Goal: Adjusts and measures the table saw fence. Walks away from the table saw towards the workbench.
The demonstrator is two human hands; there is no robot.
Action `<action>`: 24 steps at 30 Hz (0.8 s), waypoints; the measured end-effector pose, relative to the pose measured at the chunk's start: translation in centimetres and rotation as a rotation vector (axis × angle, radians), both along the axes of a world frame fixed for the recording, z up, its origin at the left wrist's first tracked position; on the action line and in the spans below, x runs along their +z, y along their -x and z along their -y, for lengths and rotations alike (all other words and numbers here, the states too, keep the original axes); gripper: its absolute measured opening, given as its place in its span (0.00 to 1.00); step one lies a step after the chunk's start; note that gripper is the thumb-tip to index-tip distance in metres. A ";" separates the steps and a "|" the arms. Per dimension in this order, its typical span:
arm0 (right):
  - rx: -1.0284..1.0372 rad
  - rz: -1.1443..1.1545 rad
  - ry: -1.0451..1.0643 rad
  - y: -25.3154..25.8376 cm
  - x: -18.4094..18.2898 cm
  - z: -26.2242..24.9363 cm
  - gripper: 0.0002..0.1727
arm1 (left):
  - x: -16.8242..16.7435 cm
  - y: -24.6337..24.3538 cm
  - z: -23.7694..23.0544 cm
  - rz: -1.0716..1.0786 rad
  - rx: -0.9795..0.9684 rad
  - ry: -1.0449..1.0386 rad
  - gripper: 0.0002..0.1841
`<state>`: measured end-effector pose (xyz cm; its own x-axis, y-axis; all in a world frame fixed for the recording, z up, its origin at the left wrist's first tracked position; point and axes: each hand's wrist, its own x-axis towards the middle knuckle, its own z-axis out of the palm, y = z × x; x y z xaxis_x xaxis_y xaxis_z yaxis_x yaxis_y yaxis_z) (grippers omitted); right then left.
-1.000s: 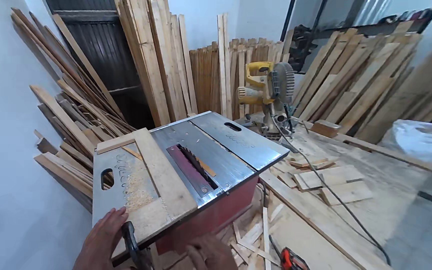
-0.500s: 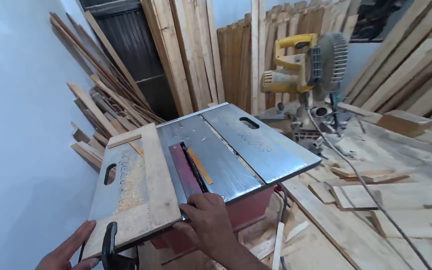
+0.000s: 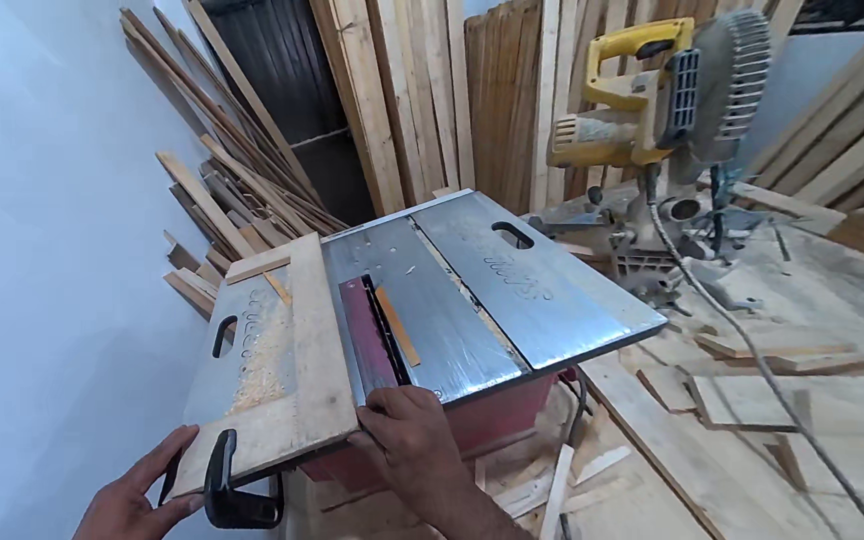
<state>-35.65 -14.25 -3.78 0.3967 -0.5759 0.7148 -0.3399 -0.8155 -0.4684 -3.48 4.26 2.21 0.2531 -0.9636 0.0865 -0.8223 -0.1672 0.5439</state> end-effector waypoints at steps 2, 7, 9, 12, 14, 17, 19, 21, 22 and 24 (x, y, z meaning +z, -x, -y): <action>0.001 -0.001 -0.002 0.0 0.1 -0.1 0.14 | -0.3 0.0 -0.2 -0.018 0.002 0.024 0.45; 0.003 -0.015 0.009 0.1 0.1 -0.1 0.13 | -0.7 -0.8 -0.2 -0.013 -0.042 0.052 0.44; 0.008 -0.013 0.002 0.1 0.0 -0.1 0.13 | -0.5 -0.7 -0.1 -0.006 -0.050 0.060 0.43; 0.019 -0.016 -0.003 0.2 0.0 -0.2 0.11 | -0.8 -0.8 -0.2 -0.018 -0.051 0.095 0.43; 0.019 -0.020 -0.006 0.2 0.0 -0.2 0.10 | -1.1 -0.9 -0.3 -0.038 -0.050 0.108 0.43; 0.017 -0.017 -0.008 0.2 -0.1 -0.2 0.10 | -1.6 -1.4 -0.3 -0.088 -0.055 0.127 0.44; 0.021 -0.011 -0.014 0.2 -0.1 -0.3 0.10 | -1.7 -1.6 -0.3 -0.114 -0.055 0.128 0.44; 0.023 0.001 -0.017 0.1 -0.1 -0.3 0.10 | -1.6 -1.7 -0.3 -0.114 -0.054 0.123 0.45; 0.020 0.009 -0.017 0.0 -0.2 -0.4 0.09 | -1.6 -1.7 -0.4 -0.109 -0.051 0.124 0.45; 0.019 0.018 -0.021 -0.2 -0.2 -0.5 0.09 | -1.4 -1.8 -0.5 -0.106 -0.042 0.122 0.44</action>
